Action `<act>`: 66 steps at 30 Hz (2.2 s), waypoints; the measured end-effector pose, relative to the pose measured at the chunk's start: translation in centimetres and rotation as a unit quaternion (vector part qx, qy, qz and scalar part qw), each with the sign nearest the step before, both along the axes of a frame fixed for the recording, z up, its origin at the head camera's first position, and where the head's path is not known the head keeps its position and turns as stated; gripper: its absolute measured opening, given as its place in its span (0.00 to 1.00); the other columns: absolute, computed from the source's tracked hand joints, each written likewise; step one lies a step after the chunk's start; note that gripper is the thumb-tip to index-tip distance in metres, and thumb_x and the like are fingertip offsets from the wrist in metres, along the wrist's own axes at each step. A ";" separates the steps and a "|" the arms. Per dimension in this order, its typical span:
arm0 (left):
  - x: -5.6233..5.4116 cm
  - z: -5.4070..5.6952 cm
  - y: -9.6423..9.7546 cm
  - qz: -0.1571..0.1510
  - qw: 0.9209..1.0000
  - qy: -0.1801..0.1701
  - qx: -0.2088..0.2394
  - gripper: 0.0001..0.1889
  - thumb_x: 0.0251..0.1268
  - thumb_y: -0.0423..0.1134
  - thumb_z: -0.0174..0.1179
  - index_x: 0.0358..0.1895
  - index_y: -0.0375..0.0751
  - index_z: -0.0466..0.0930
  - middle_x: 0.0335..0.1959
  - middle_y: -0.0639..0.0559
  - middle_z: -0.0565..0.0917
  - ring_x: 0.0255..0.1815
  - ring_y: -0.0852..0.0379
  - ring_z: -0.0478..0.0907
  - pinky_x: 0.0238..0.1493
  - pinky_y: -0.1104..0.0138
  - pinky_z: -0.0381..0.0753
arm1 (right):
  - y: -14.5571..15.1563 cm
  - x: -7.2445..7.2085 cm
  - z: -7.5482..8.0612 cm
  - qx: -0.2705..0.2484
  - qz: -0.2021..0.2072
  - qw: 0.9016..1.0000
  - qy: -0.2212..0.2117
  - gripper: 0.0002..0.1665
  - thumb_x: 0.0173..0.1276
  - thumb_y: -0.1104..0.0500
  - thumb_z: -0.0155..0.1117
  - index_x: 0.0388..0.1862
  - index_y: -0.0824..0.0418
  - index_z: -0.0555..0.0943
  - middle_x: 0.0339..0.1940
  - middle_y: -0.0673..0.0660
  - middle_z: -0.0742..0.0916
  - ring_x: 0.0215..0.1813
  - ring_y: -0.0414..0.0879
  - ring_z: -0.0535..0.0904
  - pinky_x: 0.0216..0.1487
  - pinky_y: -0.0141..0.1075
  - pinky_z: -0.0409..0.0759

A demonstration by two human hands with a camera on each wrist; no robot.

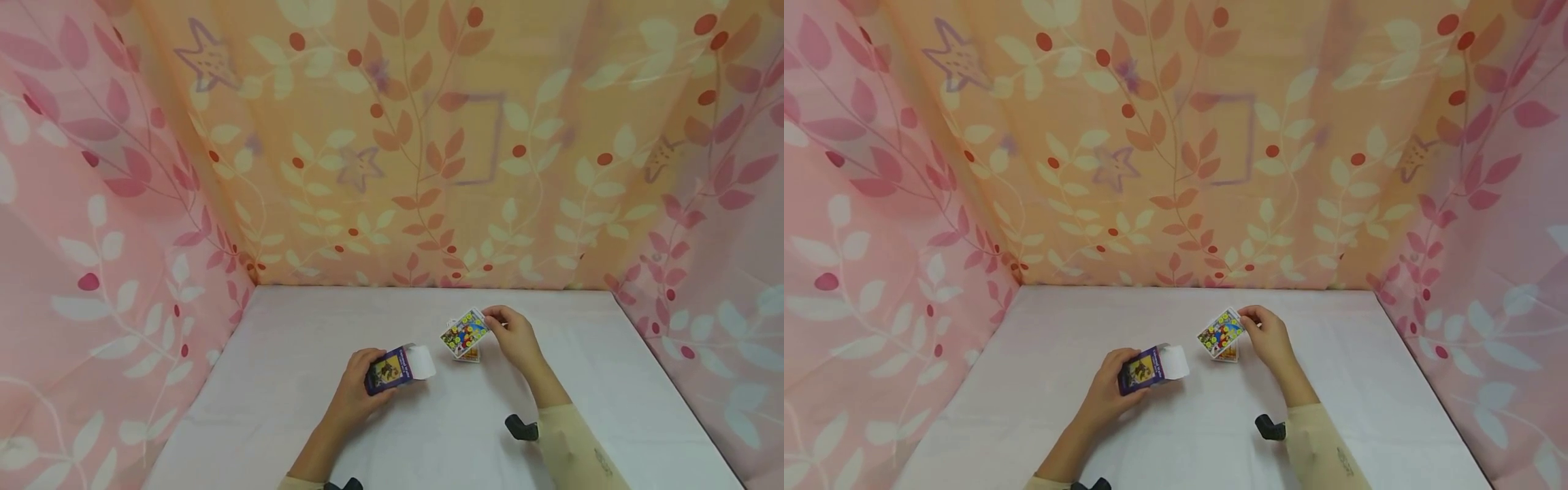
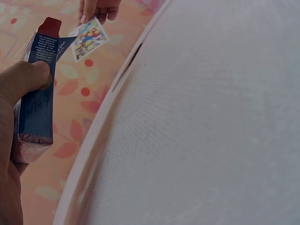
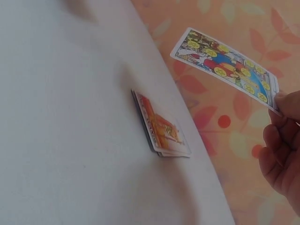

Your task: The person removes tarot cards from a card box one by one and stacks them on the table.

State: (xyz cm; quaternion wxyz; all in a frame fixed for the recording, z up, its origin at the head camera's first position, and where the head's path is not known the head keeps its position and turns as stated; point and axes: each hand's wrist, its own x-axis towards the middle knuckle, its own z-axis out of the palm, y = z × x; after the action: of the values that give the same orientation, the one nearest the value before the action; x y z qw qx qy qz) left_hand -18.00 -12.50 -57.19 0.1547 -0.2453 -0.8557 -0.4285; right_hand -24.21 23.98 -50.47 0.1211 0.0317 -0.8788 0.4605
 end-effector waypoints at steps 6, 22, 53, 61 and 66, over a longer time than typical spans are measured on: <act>-0.1 0.0 0.0 -0.005 1.000 0.007 0.011 0.43 0.46 0.40 0.83 0.69 0.50 0.71 0.64 0.56 0.74 0.65 0.56 0.72 0.66 0.54 0.77 | 0.3 -1.2 -0.6 0.014 0.013 1.000 -0.009 0.11 0.78 0.59 0.60 0.51 0.63 0.84 0.45 0.60 0.87 0.49 0.52 0.80 0.52 0.44 0.78; -0.1 0.0 0.1 -0.002 1.000 0.001 0.013 0.43 0.46 0.39 0.83 0.68 0.54 0.69 0.64 0.57 0.74 0.65 0.57 0.72 0.66 0.54 0.77 | 0.8 -4.5 -2.5 0.025 0.055 0.996 -0.058 0.11 0.79 0.60 0.57 0.51 0.65 0.83 0.47 0.61 0.87 0.52 0.55 0.80 0.59 0.51 0.77; 0.0 0.4 -0.1 -0.008 1.000 0.000 0.009 0.42 0.47 0.41 0.83 0.67 0.53 0.70 0.64 0.57 0.74 0.64 0.56 0.74 0.65 0.55 0.78 | 1.3 -7.3 -6.0 0.044 0.078 0.991 -0.096 0.10 0.78 0.60 0.60 0.49 0.61 0.86 0.47 0.57 0.89 0.53 0.52 0.80 0.63 0.52 0.75; -0.1 0.1 -0.1 -0.010 1.000 0.008 0.003 0.42 0.47 0.42 0.83 0.68 0.52 0.70 0.64 0.56 0.75 0.63 0.56 0.74 0.64 0.55 0.79 | 1.2 -7.7 -6.3 0.066 0.079 0.990 -0.101 0.09 0.78 0.60 0.59 0.48 0.60 0.86 0.48 0.57 0.88 0.53 0.53 0.79 0.64 0.54 0.74; -0.1 0.0 -0.2 -0.008 1.000 0.003 0.002 0.42 0.47 0.42 0.83 0.67 0.51 0.70 0.64 0.57 0.75 0.63 0.57 0.74 0.65 0.55 0.78 | 1.1 -8.0 -6.5 0.090 0.078 0.987 -0.105 0.09 0.79 0.60 0.59 0.48 0.58 0.86 0.48 0.57 0.88 0.54 0.53 0.80 0.65 0.55 0.74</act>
State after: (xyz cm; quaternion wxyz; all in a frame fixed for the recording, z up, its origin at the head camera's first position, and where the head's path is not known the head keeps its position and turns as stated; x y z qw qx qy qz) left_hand -18.08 -12.66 -57.23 0.1545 -0.2534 -0.8522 -0.4309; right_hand -32.17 25.10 -56.98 -0.0119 0.0623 -0.9195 0.3880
